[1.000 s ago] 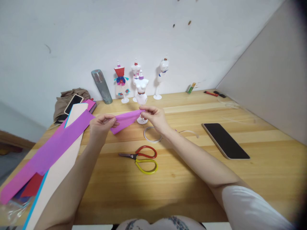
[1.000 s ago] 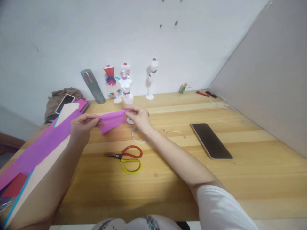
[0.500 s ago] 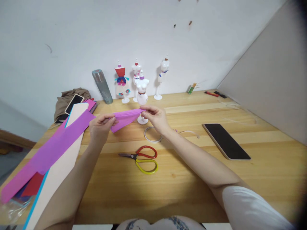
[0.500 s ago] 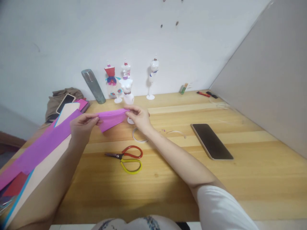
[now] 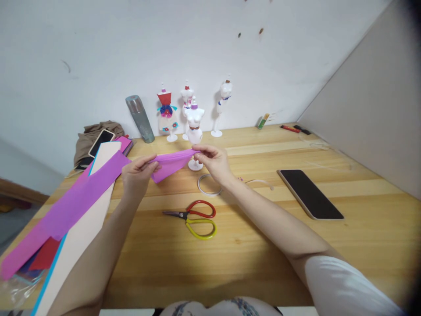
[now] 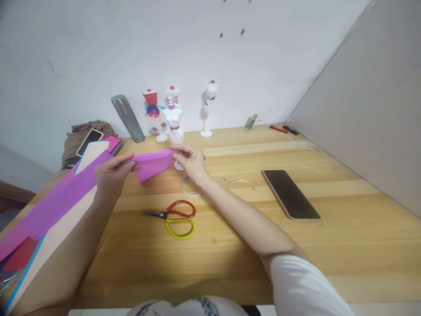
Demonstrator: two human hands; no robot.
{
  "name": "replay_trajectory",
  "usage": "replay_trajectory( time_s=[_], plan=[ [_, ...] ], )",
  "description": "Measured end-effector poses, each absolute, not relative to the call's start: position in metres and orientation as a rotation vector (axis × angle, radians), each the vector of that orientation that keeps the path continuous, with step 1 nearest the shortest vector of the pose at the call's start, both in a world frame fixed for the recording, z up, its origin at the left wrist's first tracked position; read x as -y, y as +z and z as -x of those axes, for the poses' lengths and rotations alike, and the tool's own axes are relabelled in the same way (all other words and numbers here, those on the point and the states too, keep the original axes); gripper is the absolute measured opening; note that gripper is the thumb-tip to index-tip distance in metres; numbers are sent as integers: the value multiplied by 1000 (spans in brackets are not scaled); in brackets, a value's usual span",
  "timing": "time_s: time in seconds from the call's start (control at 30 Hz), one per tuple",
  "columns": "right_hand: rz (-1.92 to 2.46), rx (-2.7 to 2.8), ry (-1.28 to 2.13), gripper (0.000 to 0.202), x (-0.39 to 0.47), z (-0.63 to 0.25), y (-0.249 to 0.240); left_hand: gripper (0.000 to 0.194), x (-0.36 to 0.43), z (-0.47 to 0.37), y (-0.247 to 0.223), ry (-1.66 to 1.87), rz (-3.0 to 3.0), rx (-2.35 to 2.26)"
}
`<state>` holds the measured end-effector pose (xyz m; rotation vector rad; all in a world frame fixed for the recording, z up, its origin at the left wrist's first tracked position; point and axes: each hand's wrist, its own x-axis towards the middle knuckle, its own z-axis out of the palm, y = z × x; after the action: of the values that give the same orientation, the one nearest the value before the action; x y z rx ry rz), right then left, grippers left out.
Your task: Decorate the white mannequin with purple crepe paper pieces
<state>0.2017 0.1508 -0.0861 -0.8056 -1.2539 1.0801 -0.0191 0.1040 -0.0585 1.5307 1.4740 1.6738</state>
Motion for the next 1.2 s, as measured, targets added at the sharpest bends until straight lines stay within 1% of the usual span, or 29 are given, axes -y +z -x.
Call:
replay_trajectory(
  time_s=[0.23, 0.57, 0.8, 0.97, 1.1, 1.2],
  plan=[
    [810, 1277, 1086, 22, -151, -202, -87, 12, -101, 22, -57, 1618, -1784, -1601],
    [815, 1347, 985, 15, -156, -200, -94, 12, -98, 20, -56, 1638, -1939, -1623],
    [868, 1387, 980, 18, -159, -201, -97, 13, -99, 21, -57, 1613, -1999, -1636],
    [914, 1412, 961, 16, -160, -201, -97, 15, -99, 22, -58, 1590, -2033, -1676],
    [927, 1338, 1075, 14, -159, -201, -94, 13, -100, 19, -61, 1606, -1942, -1708],
    [887, 1227, 1222, 18, -157, -199, -90, 12, -101, 17, -61, 1634, -1754, -1670]
  ],
)
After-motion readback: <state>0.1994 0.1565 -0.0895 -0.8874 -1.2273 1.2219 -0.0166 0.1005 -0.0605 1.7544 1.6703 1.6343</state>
